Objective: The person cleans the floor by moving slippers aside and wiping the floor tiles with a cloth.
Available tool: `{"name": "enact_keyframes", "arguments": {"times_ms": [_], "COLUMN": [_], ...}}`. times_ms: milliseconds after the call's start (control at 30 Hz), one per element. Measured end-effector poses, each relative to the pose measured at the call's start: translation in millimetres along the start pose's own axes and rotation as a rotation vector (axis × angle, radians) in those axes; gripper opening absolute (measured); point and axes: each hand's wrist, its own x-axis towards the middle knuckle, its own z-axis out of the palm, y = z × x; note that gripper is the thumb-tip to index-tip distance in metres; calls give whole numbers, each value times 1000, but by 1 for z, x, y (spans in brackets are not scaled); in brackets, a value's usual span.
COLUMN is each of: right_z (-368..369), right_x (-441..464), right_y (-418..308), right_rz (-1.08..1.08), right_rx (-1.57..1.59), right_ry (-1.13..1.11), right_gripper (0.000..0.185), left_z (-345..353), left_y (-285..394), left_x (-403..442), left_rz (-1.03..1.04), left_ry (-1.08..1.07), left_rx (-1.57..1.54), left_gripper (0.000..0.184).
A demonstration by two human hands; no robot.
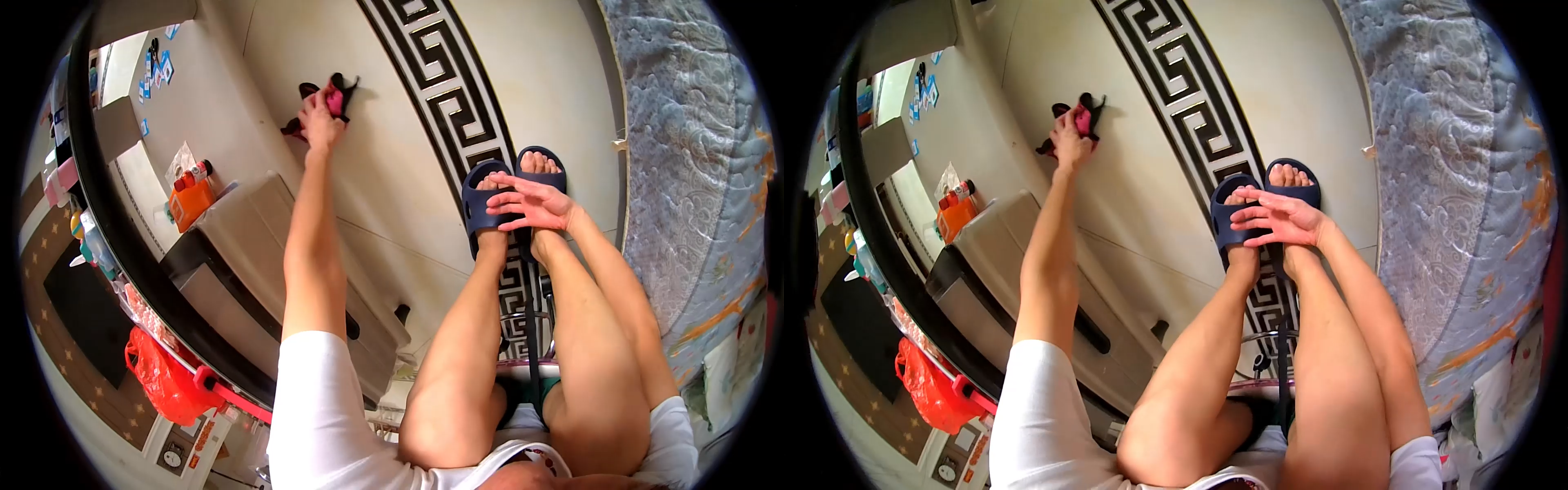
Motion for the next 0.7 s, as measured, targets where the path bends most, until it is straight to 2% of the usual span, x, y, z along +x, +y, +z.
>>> {"name": "enact_keyframes", "arguments": {"times_ms": [67, 200, 333, 433, 467, 533, 700], "right_z": [-3, -2, 0, -2, -1, -1, -5], "right_x": [2, 3, 3, 3, 3, 1, 2], "right_y": [4, 3, 4, 4, 4, 2, 2], "right_rz": [-22, -18, -27, -19, -18, -19, -18], "right_rx": [-6, -7, -3, 9, 14, 25, 32], "right_ry": [-7, 21, 8, 6, 4, 0, -34], "right_gripper": [62, 60, 56, 54, 54, 54, 59], "left_z": [5, 52, 83, 99, 107, 125, 125], "left_y": [1, 4, 17, 29, 32, 33, 13], "left_x": [-33, -154, -248, -296, -314, -355, -396], "left_rz": [98, 57, 66, 9, 8, 42, 87], "left_ry": [-18, -146, -180, -217, -217, -257, -404], "left_rx": [6, -43, -146, -149, -120, -144, -475], "left_gripper": [70, 70, 65, 66, 57, 56, 59]}}
